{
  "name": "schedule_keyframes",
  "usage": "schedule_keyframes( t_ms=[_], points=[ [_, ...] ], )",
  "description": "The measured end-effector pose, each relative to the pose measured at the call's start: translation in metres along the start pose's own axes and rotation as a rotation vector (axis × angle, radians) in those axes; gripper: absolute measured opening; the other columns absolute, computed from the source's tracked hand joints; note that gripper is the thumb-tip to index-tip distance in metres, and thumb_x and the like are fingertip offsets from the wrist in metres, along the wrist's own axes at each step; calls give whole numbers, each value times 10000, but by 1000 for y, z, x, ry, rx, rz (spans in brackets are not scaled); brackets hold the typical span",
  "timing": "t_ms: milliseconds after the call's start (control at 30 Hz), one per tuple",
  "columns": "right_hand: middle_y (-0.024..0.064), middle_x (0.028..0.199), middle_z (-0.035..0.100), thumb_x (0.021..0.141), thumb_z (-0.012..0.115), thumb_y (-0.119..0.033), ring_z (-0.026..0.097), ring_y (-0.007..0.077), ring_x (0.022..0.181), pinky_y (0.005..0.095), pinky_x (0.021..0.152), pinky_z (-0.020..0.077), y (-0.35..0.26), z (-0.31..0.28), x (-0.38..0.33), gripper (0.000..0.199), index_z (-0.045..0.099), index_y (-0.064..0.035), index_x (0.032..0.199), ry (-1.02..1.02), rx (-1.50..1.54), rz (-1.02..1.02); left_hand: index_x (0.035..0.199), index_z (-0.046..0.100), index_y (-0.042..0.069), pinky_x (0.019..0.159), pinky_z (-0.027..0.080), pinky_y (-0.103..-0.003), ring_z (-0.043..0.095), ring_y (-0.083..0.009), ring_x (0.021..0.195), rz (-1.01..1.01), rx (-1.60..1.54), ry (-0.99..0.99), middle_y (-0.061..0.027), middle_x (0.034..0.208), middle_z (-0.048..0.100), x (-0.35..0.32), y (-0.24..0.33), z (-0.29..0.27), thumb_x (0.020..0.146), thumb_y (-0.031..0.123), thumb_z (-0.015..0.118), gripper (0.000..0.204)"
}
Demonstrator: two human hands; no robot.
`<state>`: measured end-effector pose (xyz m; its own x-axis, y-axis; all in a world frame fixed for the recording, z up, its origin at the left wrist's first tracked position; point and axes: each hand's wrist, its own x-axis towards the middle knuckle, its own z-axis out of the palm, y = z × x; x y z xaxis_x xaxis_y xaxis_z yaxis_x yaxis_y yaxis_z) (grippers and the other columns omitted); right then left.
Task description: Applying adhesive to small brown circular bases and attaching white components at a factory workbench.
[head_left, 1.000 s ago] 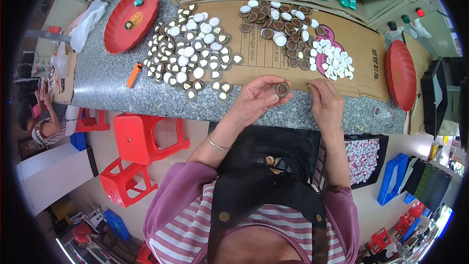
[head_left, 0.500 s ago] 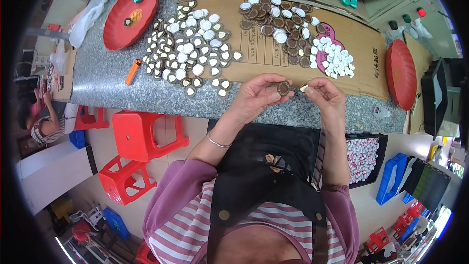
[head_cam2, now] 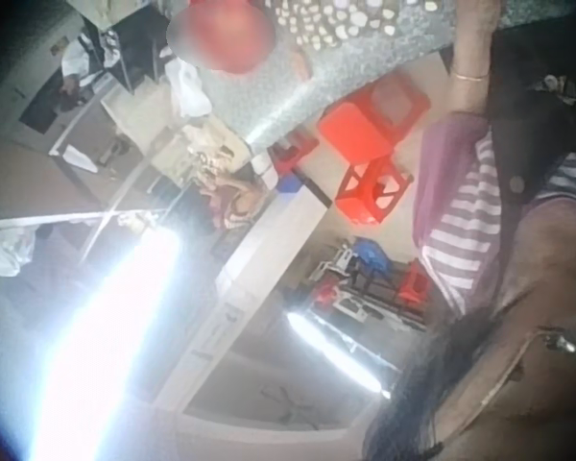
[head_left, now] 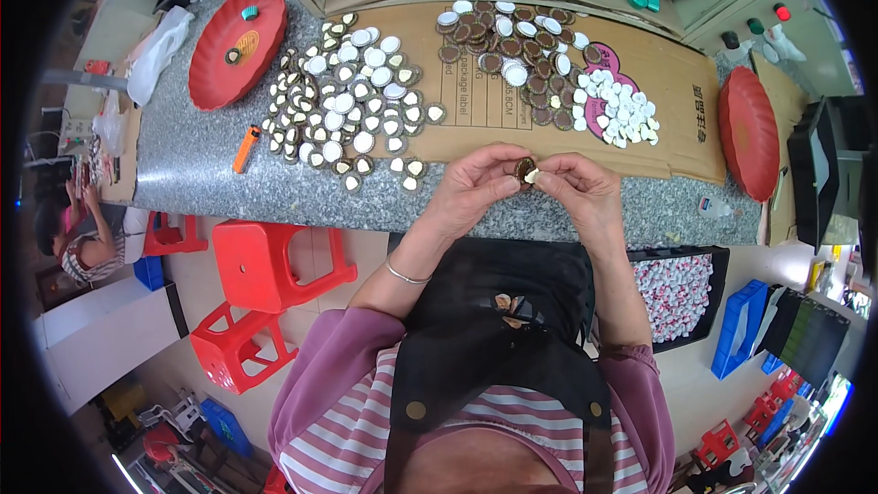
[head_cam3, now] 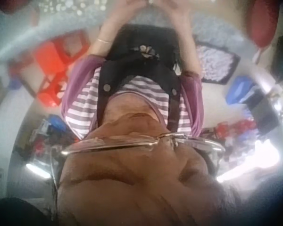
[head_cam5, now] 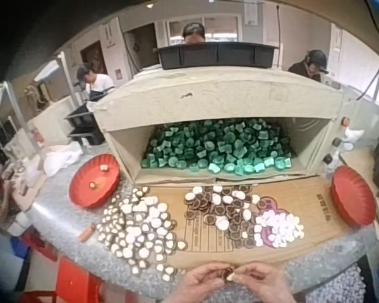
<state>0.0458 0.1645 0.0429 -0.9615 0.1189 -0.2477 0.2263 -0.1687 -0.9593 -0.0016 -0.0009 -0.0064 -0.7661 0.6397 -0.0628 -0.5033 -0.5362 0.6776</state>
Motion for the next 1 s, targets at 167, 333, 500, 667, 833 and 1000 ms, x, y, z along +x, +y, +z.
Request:
schedule_keyframes(
  t_ms=[167,333,500,667,833,1000],
  points=[
    [8,793,635,803,631,-21,594,57,724,178,632,456,0,1,1,93,632,0,893,-5,6,-6,1150,514,-2,873,453,-275,545,-137,989,4,31,-4,-68,1069,565,0,0,0,815,-51,565,342],
    [15,795,639,804,632,-28,600,65,728,183,635,458,1,0,1,89,633,-2,889,6,-7,-1,1147,516,-2,862,457,-267,543,-130,984,-14,61,2,-58,1060,563,1,-1,1,809,-49,577,348],
    [20,789,639,806,632,-32,600,68,736,187,641,461,3,-1,2,83,633,0,882,-12,-26,-36,1142,521,-4,861,456,-262,541,-128,984,-12,68,-7,-51,1056,559,1,0,2,800,-47,590,351],
    [22,799,635,805,631,-27,599,71,736,192,649,466,4,0,2,74,633,1,873,-17,-3,-34,1141,522,-10,866,454,-263,539,-133,989,-36,69,18,-54,1061,550,1,1,4,797,-44,596,353],
    [25,805,615,790,635,-6,602,86,733,202,663,474,6,3,-1,68,636,-2,857,15,-35,-67,1124,538,-8,872,447,-258,532,-130,997,-26,84,1,-43,1071,531,0,1,4,797,-47,595,334],
    [40,793,602,761,644,14,595,99,725,217,651,486,6,10,-4,81,638,-8,838,112,-196,-209,1108,555,1,872,442,-249,525,-125,999,-26,136,10,-26,1064,519,-1,4,6,793,-45,602,322]
  ],
)
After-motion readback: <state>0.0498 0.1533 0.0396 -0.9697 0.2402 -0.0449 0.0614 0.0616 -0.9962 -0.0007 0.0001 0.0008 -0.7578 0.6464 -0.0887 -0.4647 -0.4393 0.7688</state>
